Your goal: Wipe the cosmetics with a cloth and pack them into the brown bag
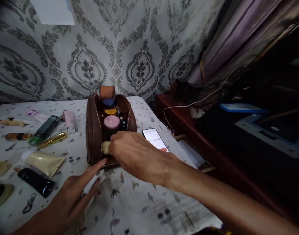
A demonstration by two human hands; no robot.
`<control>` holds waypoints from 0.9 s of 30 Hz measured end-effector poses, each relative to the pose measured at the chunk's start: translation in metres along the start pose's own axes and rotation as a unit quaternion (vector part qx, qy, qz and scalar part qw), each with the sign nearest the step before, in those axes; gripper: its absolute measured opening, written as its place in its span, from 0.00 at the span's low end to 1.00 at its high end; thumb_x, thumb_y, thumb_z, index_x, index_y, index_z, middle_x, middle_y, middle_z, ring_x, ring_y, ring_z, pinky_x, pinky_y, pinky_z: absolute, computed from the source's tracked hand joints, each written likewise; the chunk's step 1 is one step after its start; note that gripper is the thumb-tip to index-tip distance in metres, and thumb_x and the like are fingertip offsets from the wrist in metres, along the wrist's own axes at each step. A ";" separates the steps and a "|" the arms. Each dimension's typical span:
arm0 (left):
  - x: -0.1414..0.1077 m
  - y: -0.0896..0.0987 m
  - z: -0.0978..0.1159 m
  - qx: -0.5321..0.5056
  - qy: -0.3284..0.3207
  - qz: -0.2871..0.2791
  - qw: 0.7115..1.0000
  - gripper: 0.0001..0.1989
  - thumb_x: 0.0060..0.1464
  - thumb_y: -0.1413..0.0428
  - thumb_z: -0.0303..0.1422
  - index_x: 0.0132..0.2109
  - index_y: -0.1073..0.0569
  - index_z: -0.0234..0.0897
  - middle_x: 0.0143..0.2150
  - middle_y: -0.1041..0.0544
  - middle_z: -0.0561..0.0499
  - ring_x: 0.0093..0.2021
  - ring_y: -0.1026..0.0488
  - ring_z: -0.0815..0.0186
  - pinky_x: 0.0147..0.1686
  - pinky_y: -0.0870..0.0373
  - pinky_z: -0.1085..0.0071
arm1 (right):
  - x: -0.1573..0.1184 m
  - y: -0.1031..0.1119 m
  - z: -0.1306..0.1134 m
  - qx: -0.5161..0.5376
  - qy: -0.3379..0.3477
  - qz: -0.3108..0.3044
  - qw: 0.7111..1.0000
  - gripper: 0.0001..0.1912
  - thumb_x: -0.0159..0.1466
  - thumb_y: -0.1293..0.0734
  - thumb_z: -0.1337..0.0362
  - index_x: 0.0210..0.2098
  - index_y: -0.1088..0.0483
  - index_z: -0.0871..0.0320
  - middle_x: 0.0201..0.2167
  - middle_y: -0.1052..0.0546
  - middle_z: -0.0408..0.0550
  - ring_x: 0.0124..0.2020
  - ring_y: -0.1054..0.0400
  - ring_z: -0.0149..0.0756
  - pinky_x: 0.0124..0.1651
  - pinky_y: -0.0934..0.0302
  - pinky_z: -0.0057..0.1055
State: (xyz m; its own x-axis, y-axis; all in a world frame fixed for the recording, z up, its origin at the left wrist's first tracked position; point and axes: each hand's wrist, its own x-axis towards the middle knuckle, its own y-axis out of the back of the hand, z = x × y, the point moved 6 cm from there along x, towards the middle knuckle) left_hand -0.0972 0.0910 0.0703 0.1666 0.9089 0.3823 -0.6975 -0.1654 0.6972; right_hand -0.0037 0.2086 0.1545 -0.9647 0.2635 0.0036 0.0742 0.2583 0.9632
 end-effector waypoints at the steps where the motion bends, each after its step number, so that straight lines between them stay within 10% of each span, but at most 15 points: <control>1: 0.000 0.000 0.000 -0.002 -0.001 0.002 1.000 0.35 0.61 0.55 0.21 0.72 0.52 0.42 0.58 0.23 0.42 0.45 0.19 0.66 0.44 0.19 0.68 | 0.000 0.000 -0.001 -0.010 -0.001 -0.002 1.000 0.14 0.68 0.39 0.74 0.28 0.26 0.62 0.29 0.27 0.47 0.31 0.34 0.32 0.32 0.44 0.28; 12: -0.004 -0.001 -0.004 0.023 -0.007 0.020 0.999 0.36 0.60 0.55 0.22 0.73 0.53 0.44 0.58 0.23 0.45 0.43 0.19 0.66 0.41 0.19 0.70 | 0.007 0.007 -0.006 -0.031 0.009 -0.022 0.999 0.14 0.67 0.38 0.75 0.27 0.28 0.61 0.28 0.27 0.46 0.32 0.33 0.33 0.35 0.44 0.29; 19: 0.010 0.021 0.004 0.113 -0.042 0.015 0.993 0.34 0.60 0.56 0.23 0.71 0.51 0.43 0.48 0.18 0.49 0.38 0.19 0.67 0.38 0.22 0.76 | -0.025 0.015 -0.012 0.085 0.034 0.276 0.957 0.12 0.69 0.38 0.70 0.29 0.30 0.61 0.26 0.28 0.44 0.29 0.37 0.31 0.33 0.44 0.28; 22: 0.024 0.036 0.011 0.195 -0.053 0.020 0.979 0.32 0.60 0.56 0.24 0.70 0.49 0.41 0.44 0.17 0.49 0.34 0.19 0.67 0.33 0.23 0.75 | -0.041 -0.011 -0.029 0.116 0.116 0.323 0.932 0.18 0.71 0.41 0.67 0.24 0.33 0.59 0.23 0.30 0.44 0.27 0.39 0.31 0.30 0.44 0.30; 27: 0.046 0.043 0.022 0.374 -0.068 -0.022 0.925 0.30 0.57 0.58 0.21 0.67 0.45 0.35 0.27 0.21 0.55 0.18 0.26 0.65 0.19 0.31 0.71 | -0.040 -0.075 -0.046 0.082 0.191 0.233 0.950 0.16 0.66 0.35 0.64 0.22 0.33 0.58 0.23 0.28 0.40 0.25 0.39 0.30 0.29 0.43 0.31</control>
State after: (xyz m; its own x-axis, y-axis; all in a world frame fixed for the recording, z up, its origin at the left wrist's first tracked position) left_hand -0.1036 0.1174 0.1313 0.3059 0.8728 0.3803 -0.0198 -0.3935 0.9191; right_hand 0.0175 0.1359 0.0941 -0.8361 0.0367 0.5474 0.5245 0.3463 0.7778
